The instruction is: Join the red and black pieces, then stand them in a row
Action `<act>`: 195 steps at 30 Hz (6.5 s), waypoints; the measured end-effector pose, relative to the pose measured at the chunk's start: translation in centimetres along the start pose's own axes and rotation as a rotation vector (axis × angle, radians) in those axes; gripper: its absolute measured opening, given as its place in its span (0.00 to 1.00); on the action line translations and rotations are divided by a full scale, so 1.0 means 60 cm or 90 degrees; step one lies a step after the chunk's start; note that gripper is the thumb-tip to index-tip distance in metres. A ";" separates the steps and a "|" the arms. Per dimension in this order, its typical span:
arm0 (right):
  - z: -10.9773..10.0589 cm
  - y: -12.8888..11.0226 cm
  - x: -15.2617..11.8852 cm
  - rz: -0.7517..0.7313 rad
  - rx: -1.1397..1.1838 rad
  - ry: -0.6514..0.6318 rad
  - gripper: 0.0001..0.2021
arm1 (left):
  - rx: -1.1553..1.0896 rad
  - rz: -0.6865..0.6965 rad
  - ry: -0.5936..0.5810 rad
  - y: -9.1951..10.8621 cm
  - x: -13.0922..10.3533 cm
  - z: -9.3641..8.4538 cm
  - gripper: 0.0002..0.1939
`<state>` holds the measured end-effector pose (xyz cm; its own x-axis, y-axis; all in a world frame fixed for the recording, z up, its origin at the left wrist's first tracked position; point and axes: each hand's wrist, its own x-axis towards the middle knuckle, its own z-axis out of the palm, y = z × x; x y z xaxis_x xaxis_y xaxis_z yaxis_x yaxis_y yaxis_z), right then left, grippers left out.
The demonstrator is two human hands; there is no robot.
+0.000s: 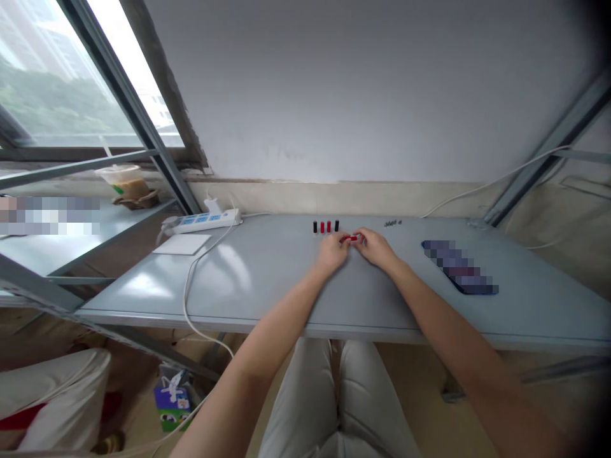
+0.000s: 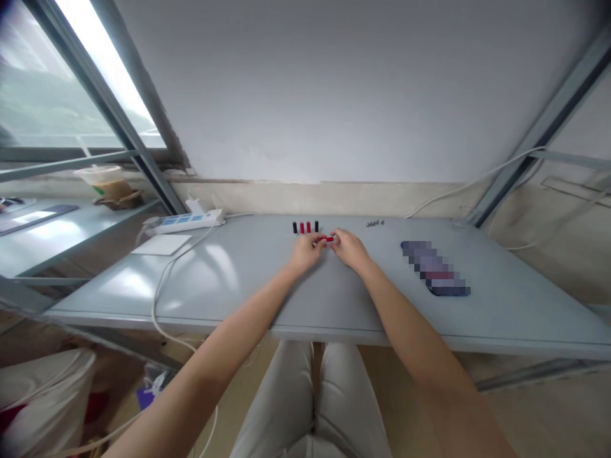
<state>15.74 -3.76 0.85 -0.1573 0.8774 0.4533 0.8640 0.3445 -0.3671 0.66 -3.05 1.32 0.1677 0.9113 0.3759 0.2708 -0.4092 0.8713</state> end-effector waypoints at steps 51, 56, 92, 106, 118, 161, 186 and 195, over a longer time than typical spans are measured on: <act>0.041 0.047 -0.008 0.006 -0.138 -0.164 0.25 | 0.528 0.103 -0.249 -0.015 -0.027 0.007 0.23; 0.028 0.061 -0.011 -0.029 -0.097 -0.209 0.28 | 0.559 0.096 -0.273 -0.011 -0.022 0.004 0.24; 0.019 0.028 0.009 0.221 -0.049 -0.038 0.15 | -0.051 -0.124 0.096 -0.005 0.012 -0.002 0.12; 0.056 0.009 0.091 0.307 0.026 -0.080 0.21 | -0.361 -0.370 0.199 -0.012 0.023 -0.022 0.11; 0.039 -0.030 0.072 0.195 -0.083 -0.071 0.08 | -0.411 -0.384 0.184 -0.014 0.022 -0.014 0.11; -0.007 -0.014 0.012 0.078 -0.002 -0.033 0.10 | -0.115 -0.138 0.184 -0.027 0.028 -0.017 0.08; 0.016 -0.004 0.019 0.172 0.203 -0.052 0.09 | -0.091 -0.069 0.064 -0.015 0.018 0.010 0.08; 0.016 0.070 0.088 0.251 0.040 0.009 0.10 | 0.187 0.080 0.005 -0.021 -0.003 0.007 0.10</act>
<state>18.10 2.64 0.93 0.1876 0.9417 0.2793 0.8260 0.0026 -0.5637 0.71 -2.71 0.01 0.2103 0.8531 0.4775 0.5102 -0.5124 0.6908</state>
